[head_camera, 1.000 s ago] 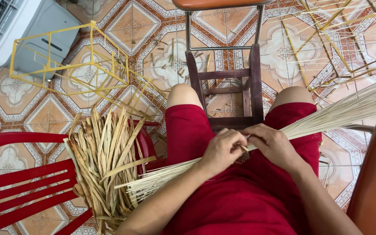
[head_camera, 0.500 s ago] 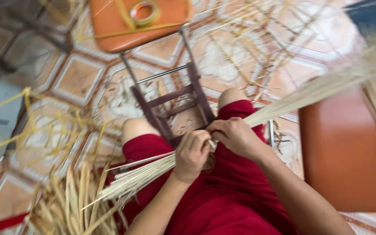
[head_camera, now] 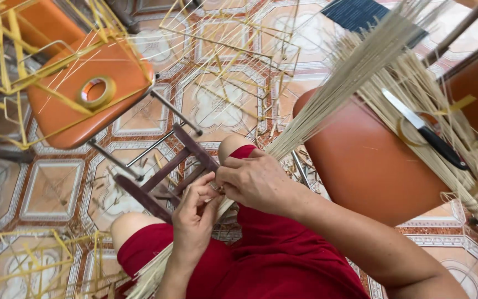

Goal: Assembling and weaving bamboo strips into 3D geometric frames.

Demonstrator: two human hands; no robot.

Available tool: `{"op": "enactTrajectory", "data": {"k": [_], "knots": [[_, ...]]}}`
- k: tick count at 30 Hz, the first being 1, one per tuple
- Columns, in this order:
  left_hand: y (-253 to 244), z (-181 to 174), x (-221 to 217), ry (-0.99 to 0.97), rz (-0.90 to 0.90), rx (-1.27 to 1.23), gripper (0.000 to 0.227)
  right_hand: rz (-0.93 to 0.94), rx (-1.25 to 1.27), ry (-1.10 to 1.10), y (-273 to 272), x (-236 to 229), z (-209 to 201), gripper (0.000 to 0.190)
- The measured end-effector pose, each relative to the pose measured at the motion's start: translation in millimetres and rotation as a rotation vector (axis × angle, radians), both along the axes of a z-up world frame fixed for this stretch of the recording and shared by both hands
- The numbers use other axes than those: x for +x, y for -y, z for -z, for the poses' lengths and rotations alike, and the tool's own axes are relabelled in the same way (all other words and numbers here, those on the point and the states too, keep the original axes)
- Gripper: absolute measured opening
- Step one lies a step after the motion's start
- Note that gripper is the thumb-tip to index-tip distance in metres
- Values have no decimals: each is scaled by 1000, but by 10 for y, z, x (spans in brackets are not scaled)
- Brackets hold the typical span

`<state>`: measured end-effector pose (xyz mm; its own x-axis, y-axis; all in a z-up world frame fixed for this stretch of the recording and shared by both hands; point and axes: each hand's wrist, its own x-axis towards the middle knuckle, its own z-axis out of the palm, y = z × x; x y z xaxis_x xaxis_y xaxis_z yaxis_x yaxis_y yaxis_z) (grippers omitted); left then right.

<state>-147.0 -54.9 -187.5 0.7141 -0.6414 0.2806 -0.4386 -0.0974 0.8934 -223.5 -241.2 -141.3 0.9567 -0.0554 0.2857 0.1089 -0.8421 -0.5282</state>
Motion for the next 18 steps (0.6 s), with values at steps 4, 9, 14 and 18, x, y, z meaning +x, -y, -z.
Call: {"op": "enactTrajectory", "data": {"k": [4, 9, 14, 18], "knots": [[18, -112, -20, -33, 175, 61, 11, 58, -264, 154, 239, -138, -25, 15], [50, 34, -290, -93, 392, 280, 17, 466, -348, -41, 1002, -510, -72, 14], [111, 544, -599, -505, 475, 401, 12, 110, -34, -129, 899, -868, 126, 8], [101, 622, -770, -463, 461, 364, 19, 5, -72, -394, 698, -1186, 562, 26]]}}
